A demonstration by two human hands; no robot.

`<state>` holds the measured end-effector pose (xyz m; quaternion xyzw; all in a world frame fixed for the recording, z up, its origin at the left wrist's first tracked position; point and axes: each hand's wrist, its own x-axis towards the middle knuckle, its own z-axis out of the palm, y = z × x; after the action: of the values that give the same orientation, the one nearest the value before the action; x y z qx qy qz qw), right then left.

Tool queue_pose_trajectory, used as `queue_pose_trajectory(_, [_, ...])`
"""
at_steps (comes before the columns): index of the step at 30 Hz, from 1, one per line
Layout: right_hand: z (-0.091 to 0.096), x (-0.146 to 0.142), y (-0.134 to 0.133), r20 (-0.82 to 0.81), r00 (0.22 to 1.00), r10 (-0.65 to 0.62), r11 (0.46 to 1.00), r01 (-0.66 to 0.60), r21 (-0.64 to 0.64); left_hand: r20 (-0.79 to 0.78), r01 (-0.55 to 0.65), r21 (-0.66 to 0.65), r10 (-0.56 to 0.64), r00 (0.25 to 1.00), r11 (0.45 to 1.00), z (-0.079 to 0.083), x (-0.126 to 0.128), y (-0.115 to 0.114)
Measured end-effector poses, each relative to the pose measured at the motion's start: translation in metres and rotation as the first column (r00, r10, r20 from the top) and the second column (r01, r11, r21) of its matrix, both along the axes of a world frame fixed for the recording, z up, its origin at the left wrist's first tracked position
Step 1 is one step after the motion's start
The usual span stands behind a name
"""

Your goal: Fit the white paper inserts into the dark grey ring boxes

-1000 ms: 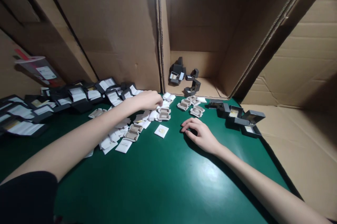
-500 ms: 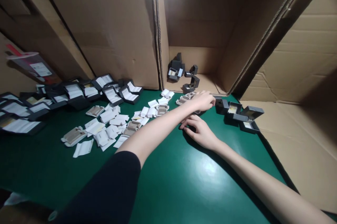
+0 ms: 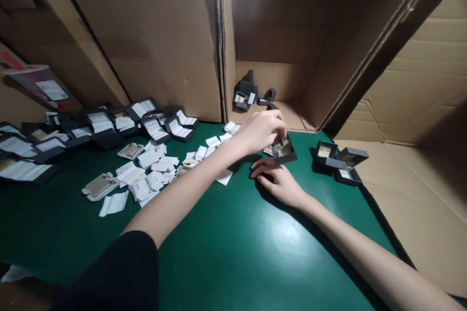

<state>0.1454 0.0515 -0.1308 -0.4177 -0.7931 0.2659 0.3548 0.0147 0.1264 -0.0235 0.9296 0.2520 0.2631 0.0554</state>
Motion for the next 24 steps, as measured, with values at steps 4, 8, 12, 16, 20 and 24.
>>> queue_pose_trajectory(4, [0.002,0.003,0.003,-0.130,0.991,-0.041,0.995,0.028,-0.100,-0.151,0.117,-0.052,-0.124,0.981,0.992,0.008,-0.041,-0.015])
queue_pose_trajectory(8, [0.003,0.005,0.003,-0.411,0.904,-0.120,0.974,0.027,-0.225,-0.349,0.061,-0.035,-0.070,0.935,0.998,-0.010,-0.056,-0.027])
queue_pose_trajectory(12, [0.000,0.005,0.002,-0.391,0.917,-0.078,0.975,-0.012,-0.222,-0.239,0.109,-0.031,-0.113,0.964,0.994,-0.031,-0.057,-0.028])
queue_pose_trajectory(16, [-0.006,0.007,0.005,-0.321,0.927,-0.196,0.967,0.127,-0.223,-0.042,0.202,-0.061,-0.205,0.978,0.977,-0.042,-0.064,-0.029])
queue_pose_trajectory(20, [-0.007,0.009,0.007,-0.368,0.896,-0.250,0.956,0.169,-0.240,0.055,0.074,-0.013,-0.073,0.996,0.997,-0.052,-0.079,-0.034])
queue_pose_trajectory(24, [-0.006,0.008,0.006,-0.441,0.847,-0.298,0.942,0.185,-0.282,0.018,-0.193,0.110,0.192,0.981,0.975,-0.067,-0.095,-0.032])
